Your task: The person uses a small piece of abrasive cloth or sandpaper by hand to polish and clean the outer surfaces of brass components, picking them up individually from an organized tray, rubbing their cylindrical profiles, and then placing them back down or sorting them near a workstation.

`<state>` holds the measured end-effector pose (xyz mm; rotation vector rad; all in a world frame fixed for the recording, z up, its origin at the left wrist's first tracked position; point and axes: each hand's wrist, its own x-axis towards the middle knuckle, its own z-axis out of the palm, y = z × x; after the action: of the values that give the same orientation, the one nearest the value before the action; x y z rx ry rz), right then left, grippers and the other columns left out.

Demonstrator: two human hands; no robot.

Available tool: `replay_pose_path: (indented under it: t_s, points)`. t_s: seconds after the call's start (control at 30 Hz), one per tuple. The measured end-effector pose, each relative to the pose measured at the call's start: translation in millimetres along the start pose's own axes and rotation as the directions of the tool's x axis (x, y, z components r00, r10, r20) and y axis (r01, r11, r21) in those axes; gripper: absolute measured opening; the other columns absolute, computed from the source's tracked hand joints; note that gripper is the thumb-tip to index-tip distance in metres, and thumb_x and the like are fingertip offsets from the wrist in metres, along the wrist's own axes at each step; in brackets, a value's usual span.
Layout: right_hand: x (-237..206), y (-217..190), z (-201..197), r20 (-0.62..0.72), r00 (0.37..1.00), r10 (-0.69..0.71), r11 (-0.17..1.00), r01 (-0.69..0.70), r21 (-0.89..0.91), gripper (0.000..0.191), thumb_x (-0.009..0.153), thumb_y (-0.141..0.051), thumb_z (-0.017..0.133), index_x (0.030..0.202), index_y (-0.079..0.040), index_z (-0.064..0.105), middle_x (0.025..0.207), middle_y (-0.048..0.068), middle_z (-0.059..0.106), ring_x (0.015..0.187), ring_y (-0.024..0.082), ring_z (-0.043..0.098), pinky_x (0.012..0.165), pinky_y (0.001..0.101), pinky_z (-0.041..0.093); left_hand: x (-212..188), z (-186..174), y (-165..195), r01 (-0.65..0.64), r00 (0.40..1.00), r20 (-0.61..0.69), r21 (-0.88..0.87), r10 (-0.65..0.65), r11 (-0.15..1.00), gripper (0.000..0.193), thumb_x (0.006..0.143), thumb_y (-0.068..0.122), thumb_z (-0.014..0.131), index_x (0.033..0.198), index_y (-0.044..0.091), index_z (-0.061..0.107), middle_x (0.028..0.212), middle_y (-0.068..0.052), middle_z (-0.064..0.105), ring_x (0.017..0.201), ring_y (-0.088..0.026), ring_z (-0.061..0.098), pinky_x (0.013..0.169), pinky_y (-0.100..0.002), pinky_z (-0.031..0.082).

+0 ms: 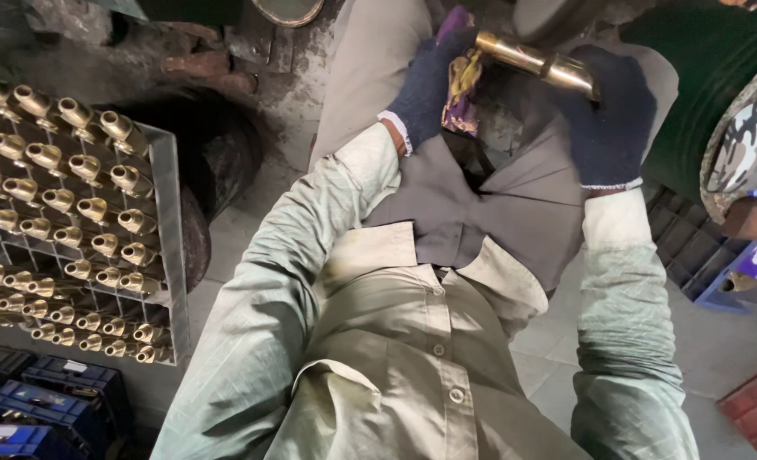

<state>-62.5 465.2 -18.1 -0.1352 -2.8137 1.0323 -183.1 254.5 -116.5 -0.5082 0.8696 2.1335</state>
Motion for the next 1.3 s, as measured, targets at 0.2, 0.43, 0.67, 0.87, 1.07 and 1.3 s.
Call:
replay_pose_path:
  t_s: [0.2,0.43,0.67,0.87,1.07,1.3]
  points:
    - [0,3,1,-0.003,1.0,0.031,0.999,-0.031,0.029,0.032,0.1,-0.02,0.084,0.123,-0.002,0.072,0.12,0.015,0.073,0.113,0.032,0.071,0.098,0.0407,0.056,0,0,0,0.059,0.997,-0.049,0.033,-0.057,0.998,0.039,0.093,0.035,0.069,0.121,0.008,0.064,0.099,-0.006,0.067,0.082,-0.018,0.064,0.071,-0.036,0.055]
    - [-4,0,-7,0.034,0.996,0.081,0.993,-0.083,0.079,0.031,0.103,-0.018,0.082,0.124,0.002,0.071,0.121,0.017,0.074,0.111,0.03,0.074,0.103,0.039,0.057,4,3,-8,0.032,0.999,0.029,-0.023,-0.032,0.999,0.032,0.094,0.029,0.069,0.118,0.006,0.067,0.099,-0.007,0.069,0.084,-0.017,0.066,0.075,-0.034,0.055]
    - [6,-2,-3,0.076,0.993,0.088,0.988,-0.097,0.123,0.03,0.099,-0.014,0.081,0.122,0.003,0.072,0.119,0.018,0.075,0.109,0.029,0.075,0.096,0.0372,0.057,1,-2,-1,0.025,1.0,-0.003,-0.05,-0.025,0.998,0.03,0.096,0.03,0.067,0.113,0.005,0.067,0.096,-0.007,0.069,0.081,-0.018,0.067,0.072,-0.034,0.055]
    - [-4,-4,-15,0.101,0.982,0.159,0.967,-0.176,0.183,0.027,0.1,-0.008,0.078,0.123,0.005,0.071,0.116,0.016,0.076,0.11,0.024,0.074,0.099,0.0345,0.056,-3,17,-3,0.054,0.998,-0.026,-0.008,-0.054,0.999,0.032,0.091,0.027,0.069,0.118,0.01,0.065,0.1,-0.003,0.069,0.083,-0.015,0.066,0.073,-0.032,0.055]
    - [7,-6,-7,0.135,0.986,0.097,0.96,-0.129,0.25,0.028,0.1,-0.003,0.074,0.126,0.006,0.071,0.12,0.016,0.075,0.113,0.022,0.072,0.101,0.0335,0.055,-2,0,2,0.03,0.999,-0.034,-0.018,-0.031,0.999,0.041,0.098,0.027,0.07,0.13,0.001,0.061,0.106,-0.01,0.067,0.087,-0.021,0.065,0.076,-0.035,0.056]
    - [-4,-3,-16,0.154,0.969,0.195,0.942,-0.229,0.245,0.024,0.103,-0.007,0.075,0.122,0.006,0.071,0.118,0.014,0.075,0.105,0.018,0.07,0.094,0.0313,0.055,1,7,-11,0.041,0.999,-0.013,-0.017,-0.041,0.999,0.038,0.095,0.027,0.068,0.128,0.008,0.063,0.103,-0.006,0.068,0.08,-0.016,0.064,0.07,-0.033,0.055]
